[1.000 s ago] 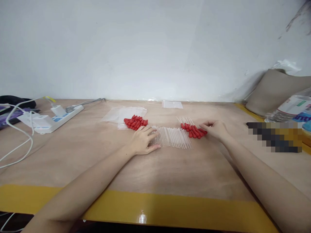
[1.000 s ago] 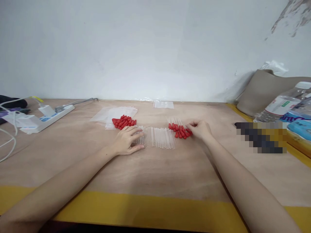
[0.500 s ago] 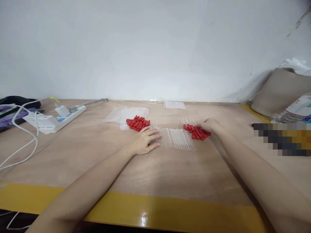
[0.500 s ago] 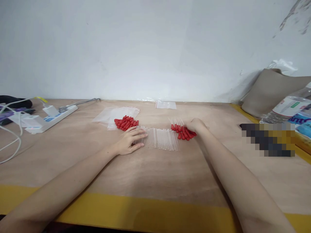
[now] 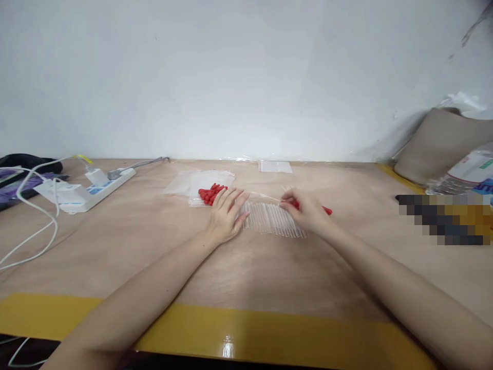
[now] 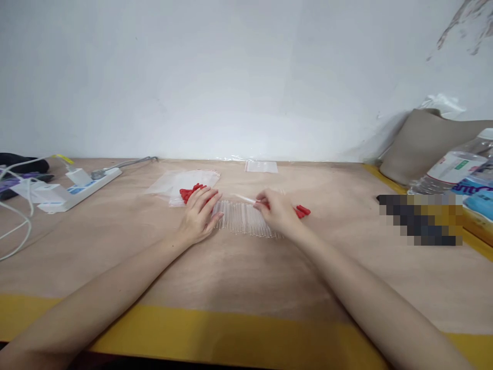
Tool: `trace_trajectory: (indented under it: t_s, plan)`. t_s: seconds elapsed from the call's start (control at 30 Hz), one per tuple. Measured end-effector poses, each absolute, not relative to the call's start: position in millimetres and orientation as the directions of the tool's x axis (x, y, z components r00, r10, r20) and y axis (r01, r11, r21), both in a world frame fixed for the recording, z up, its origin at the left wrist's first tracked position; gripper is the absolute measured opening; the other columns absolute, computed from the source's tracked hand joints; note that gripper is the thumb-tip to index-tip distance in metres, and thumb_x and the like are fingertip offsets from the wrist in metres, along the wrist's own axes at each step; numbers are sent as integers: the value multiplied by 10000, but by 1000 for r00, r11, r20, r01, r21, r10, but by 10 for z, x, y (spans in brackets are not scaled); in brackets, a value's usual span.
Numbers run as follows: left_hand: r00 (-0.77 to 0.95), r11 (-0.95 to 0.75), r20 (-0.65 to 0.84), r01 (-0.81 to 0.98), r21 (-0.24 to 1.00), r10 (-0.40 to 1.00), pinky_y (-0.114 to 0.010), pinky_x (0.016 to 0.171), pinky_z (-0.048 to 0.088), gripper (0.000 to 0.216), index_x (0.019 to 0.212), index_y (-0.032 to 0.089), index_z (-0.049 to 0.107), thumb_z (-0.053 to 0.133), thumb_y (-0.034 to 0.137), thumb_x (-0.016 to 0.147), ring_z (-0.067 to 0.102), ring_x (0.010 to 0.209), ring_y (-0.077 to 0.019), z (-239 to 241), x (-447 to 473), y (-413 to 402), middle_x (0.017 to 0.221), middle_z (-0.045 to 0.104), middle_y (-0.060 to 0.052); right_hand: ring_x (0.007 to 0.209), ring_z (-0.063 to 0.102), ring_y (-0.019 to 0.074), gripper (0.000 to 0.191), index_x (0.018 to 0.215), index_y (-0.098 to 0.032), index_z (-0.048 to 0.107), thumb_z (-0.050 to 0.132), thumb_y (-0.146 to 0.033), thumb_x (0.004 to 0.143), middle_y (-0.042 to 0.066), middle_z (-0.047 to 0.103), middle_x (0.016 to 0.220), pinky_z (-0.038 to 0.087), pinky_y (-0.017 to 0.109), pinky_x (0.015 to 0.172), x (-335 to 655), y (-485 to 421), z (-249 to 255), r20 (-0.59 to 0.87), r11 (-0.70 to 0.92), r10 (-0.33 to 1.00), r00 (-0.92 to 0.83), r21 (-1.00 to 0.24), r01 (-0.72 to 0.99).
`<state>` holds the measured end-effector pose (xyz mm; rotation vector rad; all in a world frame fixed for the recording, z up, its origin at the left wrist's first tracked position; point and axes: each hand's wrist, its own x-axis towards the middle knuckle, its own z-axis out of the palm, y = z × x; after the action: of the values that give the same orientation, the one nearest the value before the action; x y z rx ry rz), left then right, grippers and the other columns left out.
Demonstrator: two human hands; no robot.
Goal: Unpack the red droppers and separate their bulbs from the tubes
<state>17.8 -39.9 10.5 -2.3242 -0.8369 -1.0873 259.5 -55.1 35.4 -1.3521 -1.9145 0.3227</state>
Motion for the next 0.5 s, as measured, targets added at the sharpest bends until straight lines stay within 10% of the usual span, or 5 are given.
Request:
trace_trajectory:
  t_s: [0.3,0.5]
  plan:
    - [678,-704,724,578,-413,132,-412,921,320,205,1002,290,563,474,175,856,581,806,-130,90,319,-499,824,668,44,610,488,110,319,783,-162,625,409,-392,833,-11,572,652,372,225,578,2336,-797,249,234,467,847,-477,-755,460]
    - [721,-777,633,559,-290,283,-378,920,268,190,942,285,563,406,194,886,550,737,-104,79,316,-548,788,649,62,478,340,71,356,572,-172,541,418,-375,837,-52,452,477,244,234,558,2347,-854,405,111,537,821,-560,-483,691]
